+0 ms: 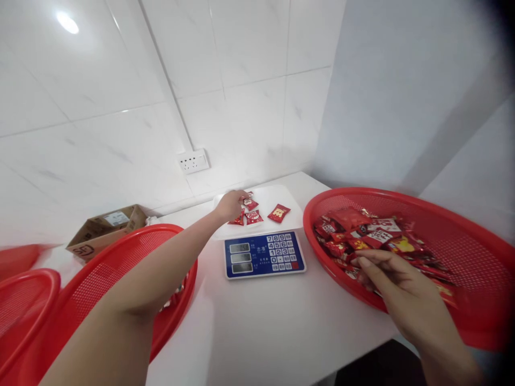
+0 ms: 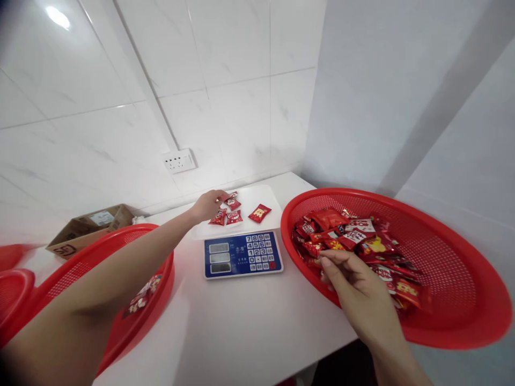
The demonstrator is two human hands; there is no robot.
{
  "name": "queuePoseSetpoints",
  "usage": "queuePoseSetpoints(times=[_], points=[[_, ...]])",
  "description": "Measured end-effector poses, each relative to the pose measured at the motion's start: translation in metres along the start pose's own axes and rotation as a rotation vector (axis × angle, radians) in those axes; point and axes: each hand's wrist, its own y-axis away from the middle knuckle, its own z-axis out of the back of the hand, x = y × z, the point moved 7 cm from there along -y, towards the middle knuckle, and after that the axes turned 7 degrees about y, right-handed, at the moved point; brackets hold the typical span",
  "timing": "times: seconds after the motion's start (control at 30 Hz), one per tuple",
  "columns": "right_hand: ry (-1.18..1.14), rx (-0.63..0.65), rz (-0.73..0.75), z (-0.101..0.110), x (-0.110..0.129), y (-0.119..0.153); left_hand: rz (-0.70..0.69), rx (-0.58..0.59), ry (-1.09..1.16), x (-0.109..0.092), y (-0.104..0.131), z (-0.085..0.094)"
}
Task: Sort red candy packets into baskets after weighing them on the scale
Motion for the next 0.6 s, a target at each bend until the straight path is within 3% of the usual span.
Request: queuePoseSetpoints(times=[0.33, 0.6], points=[[-0.003, 0.001, -0.043, -0.001, 0.014, 0.004, 0.078, -0.003, -0.07, 0.031, -0.025, 0.001], [0.078, 0.001, 0.047, 0.003, 0.006, 0.001, 0.142, 0.007, -0.092, 0.053, -0.037, -0.001]])
